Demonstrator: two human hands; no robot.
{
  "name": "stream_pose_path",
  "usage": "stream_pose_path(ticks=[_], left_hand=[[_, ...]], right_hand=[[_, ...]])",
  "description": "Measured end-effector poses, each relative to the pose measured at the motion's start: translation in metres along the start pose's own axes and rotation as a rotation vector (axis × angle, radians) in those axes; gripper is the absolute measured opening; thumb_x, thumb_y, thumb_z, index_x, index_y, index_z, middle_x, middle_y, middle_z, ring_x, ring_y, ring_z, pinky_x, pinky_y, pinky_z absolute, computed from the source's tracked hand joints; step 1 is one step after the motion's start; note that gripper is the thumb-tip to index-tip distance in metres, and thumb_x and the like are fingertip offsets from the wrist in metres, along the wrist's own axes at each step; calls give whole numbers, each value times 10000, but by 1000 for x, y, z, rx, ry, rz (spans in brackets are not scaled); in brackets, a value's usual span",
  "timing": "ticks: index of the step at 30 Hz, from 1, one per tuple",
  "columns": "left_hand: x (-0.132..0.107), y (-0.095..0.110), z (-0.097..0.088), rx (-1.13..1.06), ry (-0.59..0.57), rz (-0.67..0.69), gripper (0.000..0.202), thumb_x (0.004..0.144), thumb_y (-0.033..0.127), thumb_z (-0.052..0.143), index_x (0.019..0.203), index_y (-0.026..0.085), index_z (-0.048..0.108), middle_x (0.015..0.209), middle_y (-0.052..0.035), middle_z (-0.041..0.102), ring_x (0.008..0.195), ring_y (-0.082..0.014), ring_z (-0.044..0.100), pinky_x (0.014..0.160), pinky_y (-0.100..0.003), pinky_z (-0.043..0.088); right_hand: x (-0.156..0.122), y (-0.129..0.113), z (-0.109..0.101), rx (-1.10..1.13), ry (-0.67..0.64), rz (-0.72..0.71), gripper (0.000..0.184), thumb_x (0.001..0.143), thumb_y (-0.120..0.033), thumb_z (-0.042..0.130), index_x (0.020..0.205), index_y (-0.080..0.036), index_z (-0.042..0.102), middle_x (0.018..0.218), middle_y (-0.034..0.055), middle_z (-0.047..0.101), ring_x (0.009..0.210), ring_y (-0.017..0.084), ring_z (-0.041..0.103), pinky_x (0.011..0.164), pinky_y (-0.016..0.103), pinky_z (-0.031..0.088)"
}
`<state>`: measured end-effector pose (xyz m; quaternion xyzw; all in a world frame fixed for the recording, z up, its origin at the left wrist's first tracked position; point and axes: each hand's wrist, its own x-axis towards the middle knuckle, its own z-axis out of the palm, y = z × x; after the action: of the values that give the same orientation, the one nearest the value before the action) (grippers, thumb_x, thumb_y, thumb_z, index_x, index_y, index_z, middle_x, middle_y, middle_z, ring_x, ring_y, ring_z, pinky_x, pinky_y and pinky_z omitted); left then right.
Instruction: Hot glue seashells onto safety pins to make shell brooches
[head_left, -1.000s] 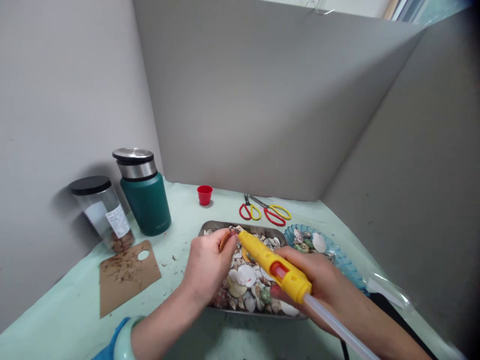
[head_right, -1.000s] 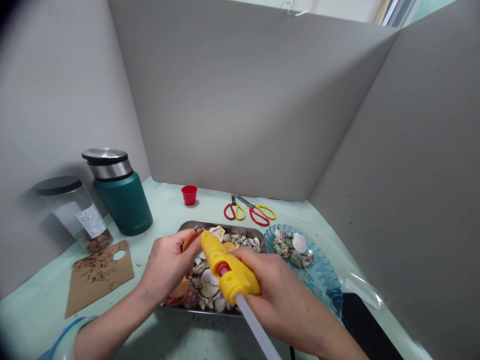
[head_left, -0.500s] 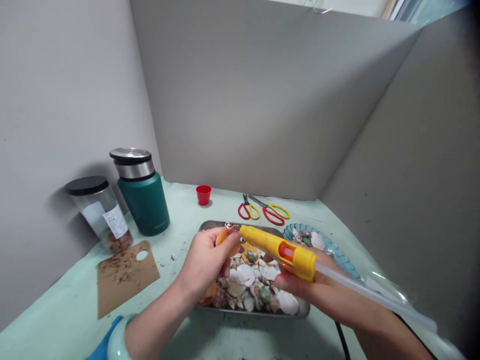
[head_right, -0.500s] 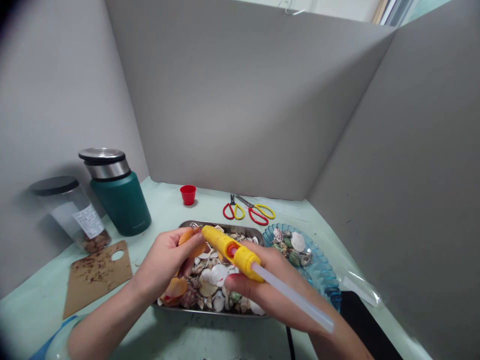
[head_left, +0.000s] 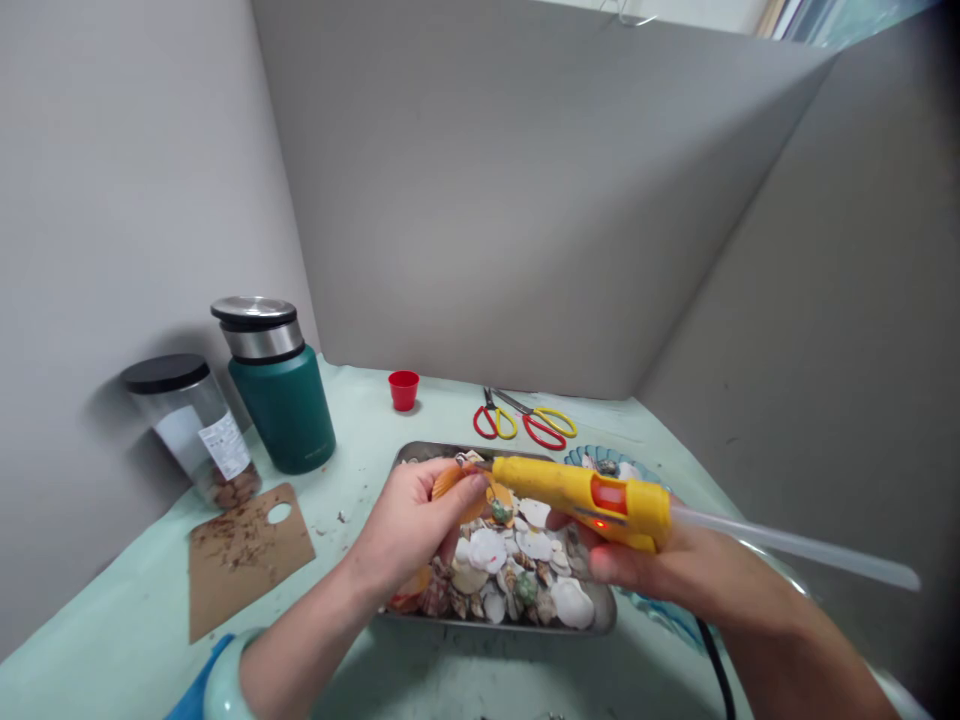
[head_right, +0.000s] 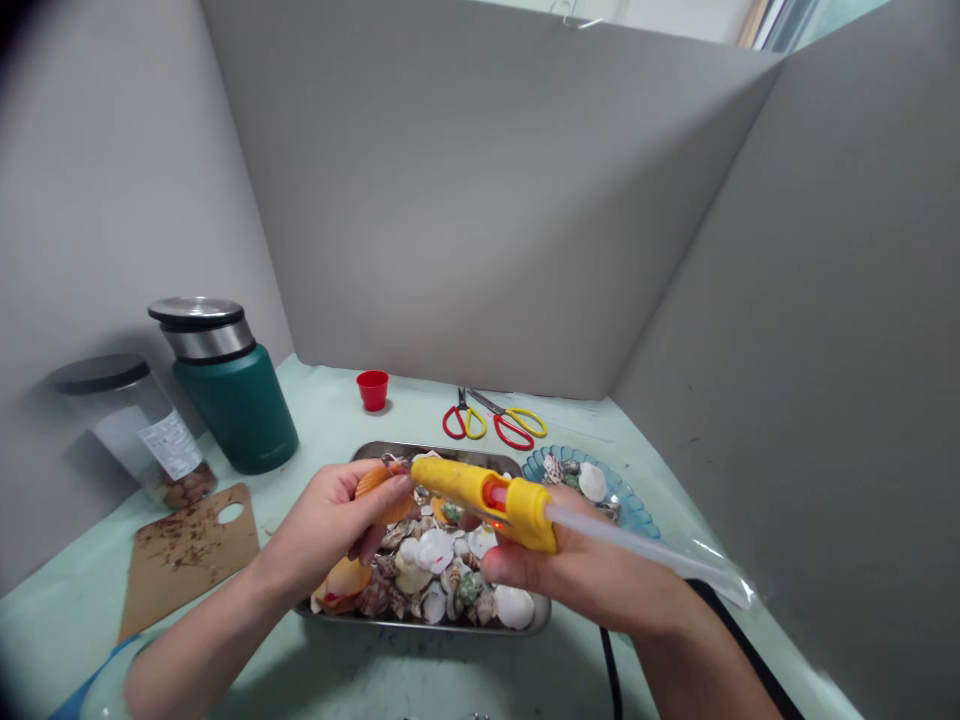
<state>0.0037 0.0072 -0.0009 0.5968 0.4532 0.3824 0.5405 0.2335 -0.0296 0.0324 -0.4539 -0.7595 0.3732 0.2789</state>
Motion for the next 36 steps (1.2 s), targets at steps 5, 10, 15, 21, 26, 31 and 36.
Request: stream_pose_path(ticks=[5, 10, 15, 21, 26, 31, 36], left_hand=[[0, -2, -2, -3, -71, 7, 298, 818, 408, 555, 625, 193, 480, 357, 86, 407, 307, -45, 343, 361, -181, 229], [0, -5, -5, -28, -113, 21, 272, 813, 389, 573, 635, 192, 515, 358, 80, 426, 303, -47, 372, 356, -178, 241], [-1, 1, -5, -39, -114, 28, 255, 798, 390, 581, 646, 189, 544, 373, 76, 443, 290, -46, 369, 348, -190, 247], [-2, 3, -6, -21, -123, 28, 254, 812, 374, 563, 636, 193, 529, 347, 70, 441, 299, -51, 369, 364, -200, 256], [-2, 2, -5, 11, -141, 21, 224, 812, 376, 560, 688, 190, 573, 371, 72, 450, 307, -55, 382, 369, -199, 261], [-1, 0, -3, 56, -90, 16, 284, 816, 397, 557, 628, 187, 521, 354, 79, 429, 316, -49, 360, 387, -195, 273], [0, 0, -4, 86, 27, 35, 329, 822, 420, 545, 594, 188, 495, 339, 72, 425, 345, -59, 353, 409, -201, 284]], right_hand=[[-3, 7, -8, 209, -116, 72, 364, 786, -496, 589, 1018, -220, 643, 614, -3, 498, 475, 109, 447, 404, 216, 366], [-4, 4, -10, 365, -135, 161, 386, 718, -526, 636, 954, -220, 636, 586, -22, 427, 440, 85, 335, 388, 214, 266], [-3, 0, -7, 464, -107, 204, 377, 695, -507, 665, 927, -214, 624, 582, -36, 390, 456, 75, 301, 404, 208, 229], [-1, 11, -5, 544, -193, 130, 379, 746, -486, 635, 989, -196, 605, 626, -35, 416, 452, 56, 297, 384, 191, 205], [0, 18, -3, 588, -208, 147, 452, 753, -499, 624, 1053, -165, 565, 560, -62, 367, 412, 48, 272, 365, 190, 186], [1, 19, -1, 495, -102, 136, 463, 790, -510, 575, 1104, -169, 547, 538, -62, 365, 411, 60, 279, 372, 201, 202], [4, 11, -5, -58, 55, 73, 283, 824, -454, 555, 977, -222, 605, 637, -21, 509, 510, 111, 440, 465, 233, 352]])
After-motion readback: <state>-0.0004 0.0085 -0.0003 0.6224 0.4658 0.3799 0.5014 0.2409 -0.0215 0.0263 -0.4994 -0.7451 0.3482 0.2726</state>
